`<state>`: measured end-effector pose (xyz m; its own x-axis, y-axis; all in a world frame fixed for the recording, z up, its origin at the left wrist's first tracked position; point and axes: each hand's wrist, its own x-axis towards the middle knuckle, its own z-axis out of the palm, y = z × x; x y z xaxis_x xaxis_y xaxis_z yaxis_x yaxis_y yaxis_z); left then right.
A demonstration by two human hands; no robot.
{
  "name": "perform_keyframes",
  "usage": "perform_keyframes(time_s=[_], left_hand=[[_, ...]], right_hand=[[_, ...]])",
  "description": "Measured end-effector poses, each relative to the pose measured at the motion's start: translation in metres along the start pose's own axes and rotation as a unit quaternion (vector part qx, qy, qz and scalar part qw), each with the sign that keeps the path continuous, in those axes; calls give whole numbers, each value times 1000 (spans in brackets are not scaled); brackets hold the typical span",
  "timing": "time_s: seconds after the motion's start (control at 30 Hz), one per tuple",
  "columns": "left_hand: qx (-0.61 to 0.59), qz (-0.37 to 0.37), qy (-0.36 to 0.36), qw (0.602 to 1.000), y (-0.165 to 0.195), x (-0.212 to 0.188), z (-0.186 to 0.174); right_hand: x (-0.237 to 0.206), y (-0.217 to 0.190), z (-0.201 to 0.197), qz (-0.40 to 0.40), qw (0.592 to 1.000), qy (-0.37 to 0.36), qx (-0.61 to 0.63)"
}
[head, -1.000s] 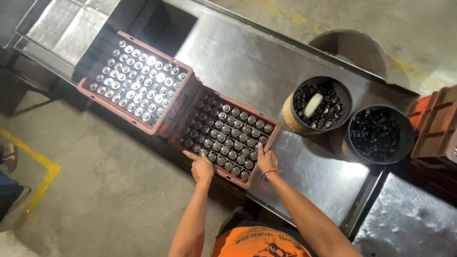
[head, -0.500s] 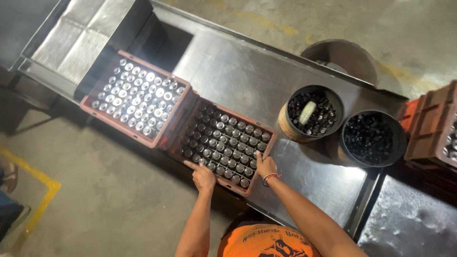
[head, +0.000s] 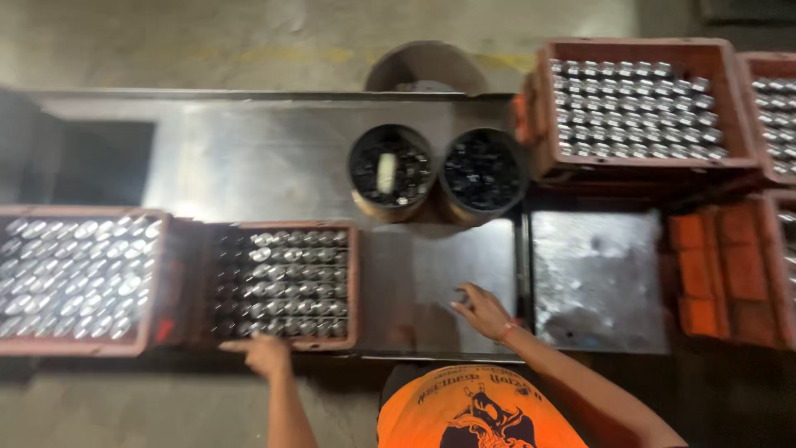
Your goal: The person arranges small metallic caps into a pink crate, using both hands to place and align them in rows. The person then uses a white cylindrical tool to press and adjust the caps within the crate.
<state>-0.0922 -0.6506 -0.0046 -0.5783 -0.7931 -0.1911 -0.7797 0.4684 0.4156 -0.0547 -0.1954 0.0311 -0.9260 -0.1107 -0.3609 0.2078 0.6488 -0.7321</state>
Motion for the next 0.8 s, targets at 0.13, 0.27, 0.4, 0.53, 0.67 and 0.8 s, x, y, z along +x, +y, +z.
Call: perform_keyframes(time_s=[0.13,0.27,0.4,0.53,0.67,0.8], left_hand=[[3,-33,-18,999,12,-23,2],[99,20,59,993,53,-85,26],[137,351,143,915,133,-210,87],[-40,571,-105,813,241,-326,146],[53,592,-109,797,332,-391,190],[124,503,-107,848,364,-444,191]], right_hand=[[-87,97,-51,57,984,169,-14],[-144,169,-90,89,951,296,4],[-169,204,-138,128,938,322,28],[-180,214,-196,29,947,320,6],[-194,216,-270,-82,925,350,-126],[-192,216,-344,-135,900,379,-169]])
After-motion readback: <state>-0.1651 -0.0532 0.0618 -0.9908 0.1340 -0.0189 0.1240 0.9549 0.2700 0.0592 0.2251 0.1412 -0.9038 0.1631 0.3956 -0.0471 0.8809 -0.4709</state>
